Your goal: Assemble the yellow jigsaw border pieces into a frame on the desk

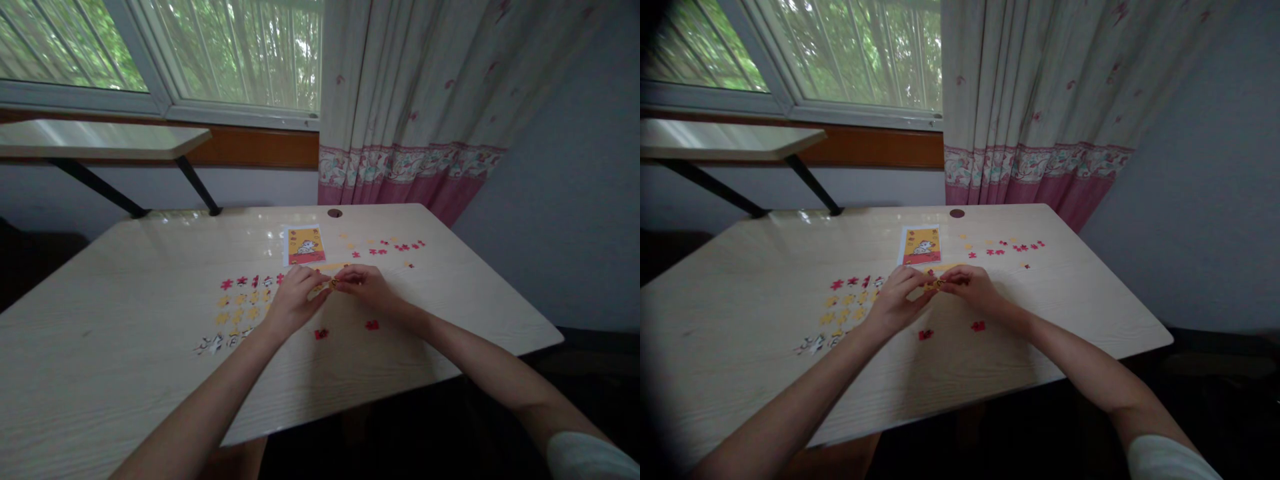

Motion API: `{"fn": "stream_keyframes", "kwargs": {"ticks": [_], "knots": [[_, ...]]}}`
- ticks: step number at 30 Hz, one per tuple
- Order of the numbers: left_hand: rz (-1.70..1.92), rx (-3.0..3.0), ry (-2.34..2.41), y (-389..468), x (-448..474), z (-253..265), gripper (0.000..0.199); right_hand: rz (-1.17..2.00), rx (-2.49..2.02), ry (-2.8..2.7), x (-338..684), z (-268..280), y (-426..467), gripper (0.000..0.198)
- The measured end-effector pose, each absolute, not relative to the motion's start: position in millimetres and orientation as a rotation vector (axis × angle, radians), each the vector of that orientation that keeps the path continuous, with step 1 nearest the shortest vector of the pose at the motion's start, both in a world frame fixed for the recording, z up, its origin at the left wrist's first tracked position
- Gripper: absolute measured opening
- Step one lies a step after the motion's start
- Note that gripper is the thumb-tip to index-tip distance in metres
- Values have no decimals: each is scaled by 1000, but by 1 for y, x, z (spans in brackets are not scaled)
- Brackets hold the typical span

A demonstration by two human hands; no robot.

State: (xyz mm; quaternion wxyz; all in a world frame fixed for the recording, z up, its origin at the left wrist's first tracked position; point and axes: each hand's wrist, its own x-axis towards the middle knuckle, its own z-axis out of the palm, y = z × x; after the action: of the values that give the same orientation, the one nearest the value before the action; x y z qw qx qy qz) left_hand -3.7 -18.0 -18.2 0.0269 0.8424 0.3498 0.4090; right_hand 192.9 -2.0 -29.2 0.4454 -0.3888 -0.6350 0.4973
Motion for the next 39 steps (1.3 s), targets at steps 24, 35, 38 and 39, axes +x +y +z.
{"fn": "stream_keyframes", "kwargs": {"ticks": [24, 35, 38, 39], "knots": [[524, 2887, 1221, -6, -38, -11, 20, 364, -909, -2508, 203, -24, -9, 25], [491, 2839, 1219, -4, -38, -11, 26, 228, -902, -2638, 198, -27, -12, 33], [487, 2828, 1193, -4, -40, -9, 24, 207, -907, -2643, 198, -26, -13, 33], [487, 2830, 1176, -4, -40, -8, 23, 205, -909, -2646, 198, -26, -13, 33]]}}
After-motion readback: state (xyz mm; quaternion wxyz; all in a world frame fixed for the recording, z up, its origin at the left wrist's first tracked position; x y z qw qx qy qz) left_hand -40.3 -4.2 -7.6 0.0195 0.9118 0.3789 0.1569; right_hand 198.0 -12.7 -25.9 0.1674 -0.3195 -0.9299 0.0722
